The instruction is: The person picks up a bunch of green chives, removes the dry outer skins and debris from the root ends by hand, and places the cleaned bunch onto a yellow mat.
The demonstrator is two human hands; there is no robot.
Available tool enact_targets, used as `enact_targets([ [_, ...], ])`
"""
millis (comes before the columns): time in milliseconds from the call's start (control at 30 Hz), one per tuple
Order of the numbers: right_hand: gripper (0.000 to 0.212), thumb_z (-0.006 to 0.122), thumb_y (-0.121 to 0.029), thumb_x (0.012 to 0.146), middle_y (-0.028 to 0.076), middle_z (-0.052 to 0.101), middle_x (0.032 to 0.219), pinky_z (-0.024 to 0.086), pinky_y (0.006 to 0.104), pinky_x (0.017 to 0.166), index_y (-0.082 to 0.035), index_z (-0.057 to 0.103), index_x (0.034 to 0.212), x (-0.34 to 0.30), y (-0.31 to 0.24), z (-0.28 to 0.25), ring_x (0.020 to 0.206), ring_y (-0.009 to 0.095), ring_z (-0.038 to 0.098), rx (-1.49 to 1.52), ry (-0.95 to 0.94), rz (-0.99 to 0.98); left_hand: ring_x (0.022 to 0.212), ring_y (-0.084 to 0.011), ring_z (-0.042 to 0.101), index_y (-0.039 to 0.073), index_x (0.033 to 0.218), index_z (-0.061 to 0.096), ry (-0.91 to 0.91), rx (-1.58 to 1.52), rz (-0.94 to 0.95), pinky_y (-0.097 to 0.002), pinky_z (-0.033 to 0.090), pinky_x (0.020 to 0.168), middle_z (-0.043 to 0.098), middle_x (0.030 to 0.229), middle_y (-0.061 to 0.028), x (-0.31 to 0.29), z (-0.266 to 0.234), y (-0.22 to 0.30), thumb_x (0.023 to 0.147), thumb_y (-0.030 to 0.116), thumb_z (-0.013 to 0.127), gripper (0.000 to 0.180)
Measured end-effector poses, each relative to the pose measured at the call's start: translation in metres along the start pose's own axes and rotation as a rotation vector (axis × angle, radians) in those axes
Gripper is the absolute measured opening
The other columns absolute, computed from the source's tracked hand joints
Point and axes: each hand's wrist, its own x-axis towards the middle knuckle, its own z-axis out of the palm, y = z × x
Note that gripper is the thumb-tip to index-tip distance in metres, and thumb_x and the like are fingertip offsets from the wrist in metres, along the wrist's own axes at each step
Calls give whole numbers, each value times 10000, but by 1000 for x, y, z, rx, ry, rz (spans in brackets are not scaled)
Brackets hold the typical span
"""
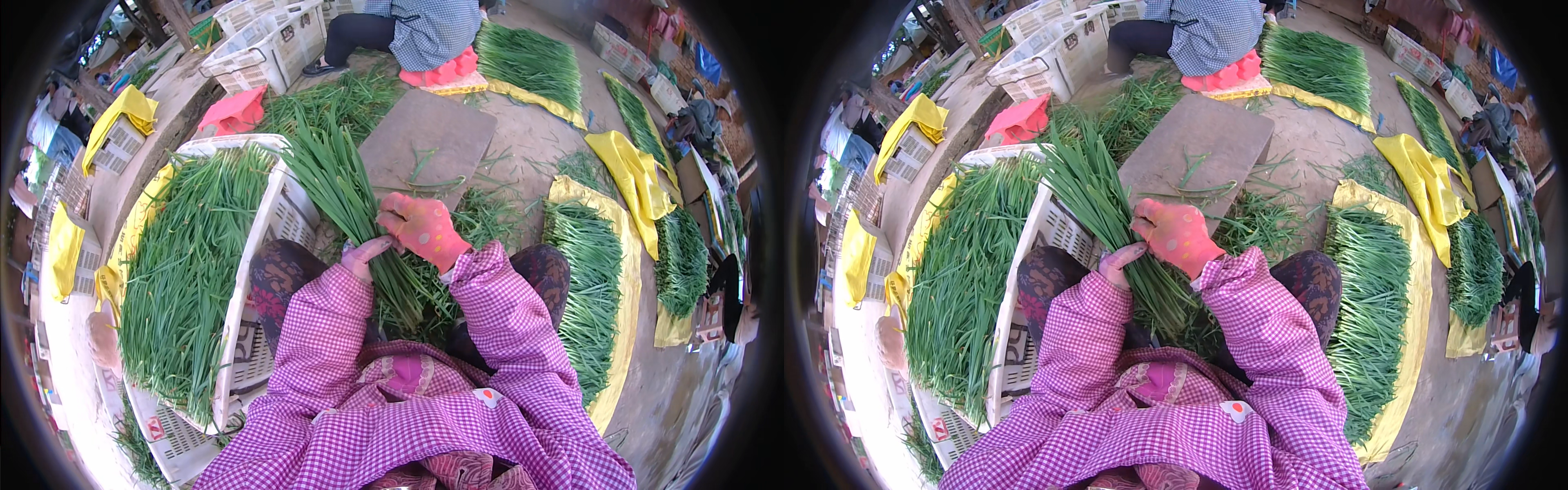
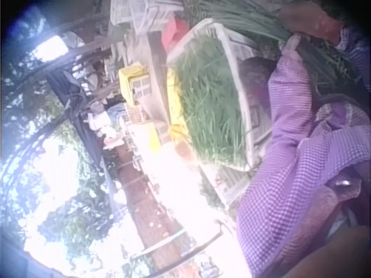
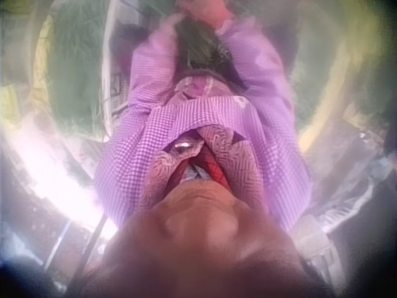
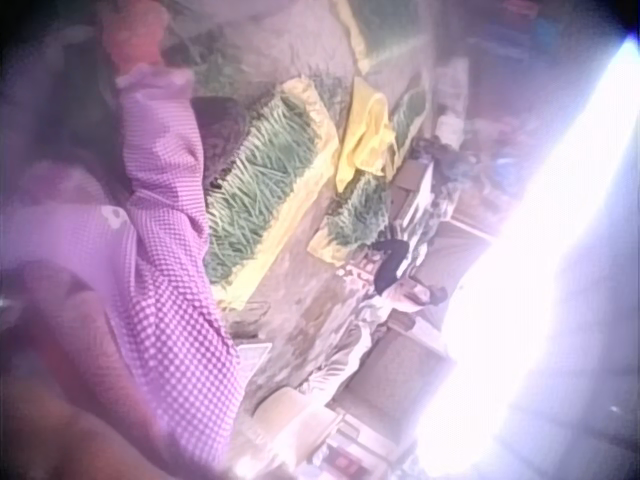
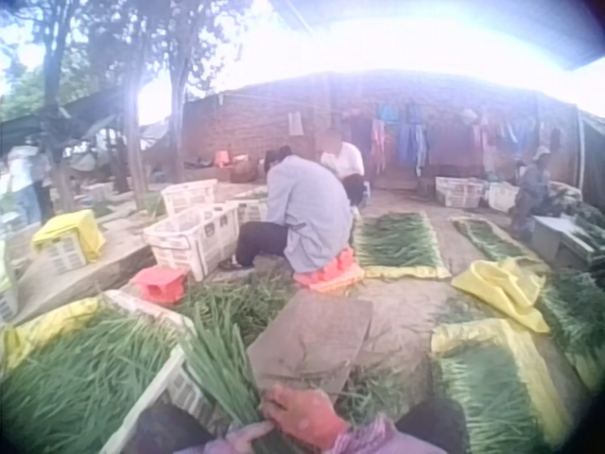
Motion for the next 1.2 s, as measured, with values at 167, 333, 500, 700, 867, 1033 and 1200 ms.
enact_targets([
  [167,176,614,-232,783,130,633,744,492,359,618,-97,624,896,0,4,-4,687,305,624,-96,76,-33,778,-209,592,-27,849,647,-11,-101,-3,-318,481,705,627,817,-112,12,-15,-16,778,176,604,219],
  [333,208,623,-238,791,141,626,739,491,348,620,-87,630,932,3,14,-4,669,283,627,-117,140,-22,772,-223,596,-35,880,629,-41,-219,-29,-329,492,707,621,820,-127,13,-19,-14,792,147,637,202],
  [500,231,629,-259,804,139,619,724,483,327,622,-85,637,955,4,15,-8,649,243,622,145,134,55,766,-236,604,-44,894,620,-2,-163,-4,-343,509,684,620,831,-134,8,-12,-6,780,96,654,183],
  [700,200,630,-242,784,127,636,779,485,335,642,-77,640,897,1,11,2,701,269,629,-2,-12,13,746,-236,620,-54,939,603,40,-106,56,-346,519,659,631,861,-143,8,-15,-13,773,44,645,197],
  [867,199,633,-256,773,130,630,741,486,357,627,-95,639,889,0,9,0,703,299,623,-86,76,12,722,-237,618,-38,967,596,85,-152,79,-351,519,652,627,846,-130,8,-8,-10,764,54,657,231],
  [1033,220,592,-317,793,143,626,720,478,419,632,-108,612,858,3,14,-13,706,344,612,-187,243,88,716,-226,573,14,1148,494,87,-351,69,-405,489,701,567,795,-77,10,-14,-9,775,17,596,387],
  [1200,187,609,-274,781,128,595,644,457,374,584,-91,600,819,12,33,-36,615,297,609,-153,568,208,697,-228,562,7,1160,486,-55,-527,149,-415,495,694,547,767,-76,6,-13,2,778,31,560,390],
])
